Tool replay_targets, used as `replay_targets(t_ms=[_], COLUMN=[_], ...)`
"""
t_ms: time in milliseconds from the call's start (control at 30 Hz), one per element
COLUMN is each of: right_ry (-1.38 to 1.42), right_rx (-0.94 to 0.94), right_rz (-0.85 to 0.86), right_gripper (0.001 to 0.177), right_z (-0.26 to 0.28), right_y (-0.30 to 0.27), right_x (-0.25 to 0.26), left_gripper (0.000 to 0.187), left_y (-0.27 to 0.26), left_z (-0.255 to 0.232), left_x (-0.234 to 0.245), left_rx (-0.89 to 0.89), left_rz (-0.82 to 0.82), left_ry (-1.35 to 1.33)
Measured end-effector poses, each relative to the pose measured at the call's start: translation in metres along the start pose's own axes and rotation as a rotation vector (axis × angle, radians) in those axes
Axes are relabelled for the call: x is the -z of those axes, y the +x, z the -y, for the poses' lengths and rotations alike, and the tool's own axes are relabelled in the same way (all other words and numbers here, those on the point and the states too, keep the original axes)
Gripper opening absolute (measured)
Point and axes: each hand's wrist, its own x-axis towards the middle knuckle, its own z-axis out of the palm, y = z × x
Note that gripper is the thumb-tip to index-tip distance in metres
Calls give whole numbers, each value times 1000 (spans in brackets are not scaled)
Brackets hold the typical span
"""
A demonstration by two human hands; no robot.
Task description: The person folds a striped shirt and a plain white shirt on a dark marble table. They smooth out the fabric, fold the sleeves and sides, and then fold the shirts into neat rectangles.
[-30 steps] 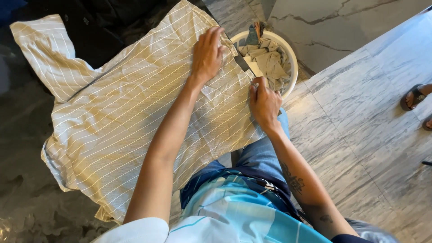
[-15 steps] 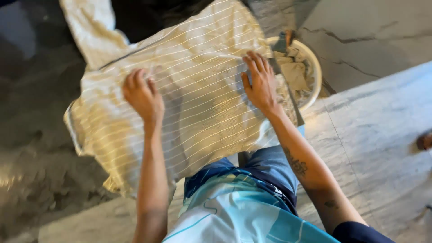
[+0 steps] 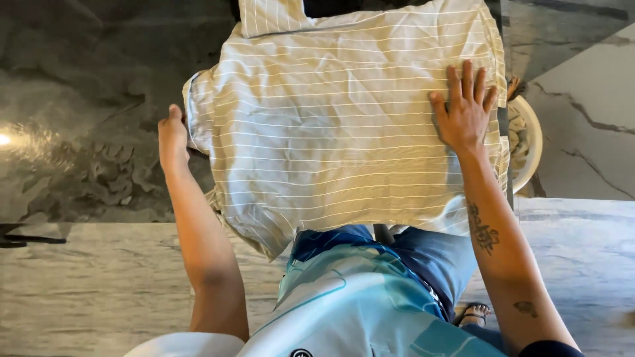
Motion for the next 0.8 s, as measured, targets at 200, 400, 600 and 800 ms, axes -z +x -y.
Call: replay_targets(t_ms=[200,400,600,800], right_ry=[-24,-34,-124,-18], right_rx=[-70,-111,-208,-336], right_rz=[67,87,-642,-322], right_gripper=[84,68,33,25], right_z=[-6,-24,-77,-108], right_y=[2,9,18,40], right_x=[-3,-3,-26,-28], left_gripper=[26,24,35,16], left_y=[28,13,22,16], left_z=[13,20,19,20], left_x=[3,8,10,12], left_rx=[-303,-608,138,-5], left_rz=[19,-1,73,169], left_ry=[191,85,-257,-129])
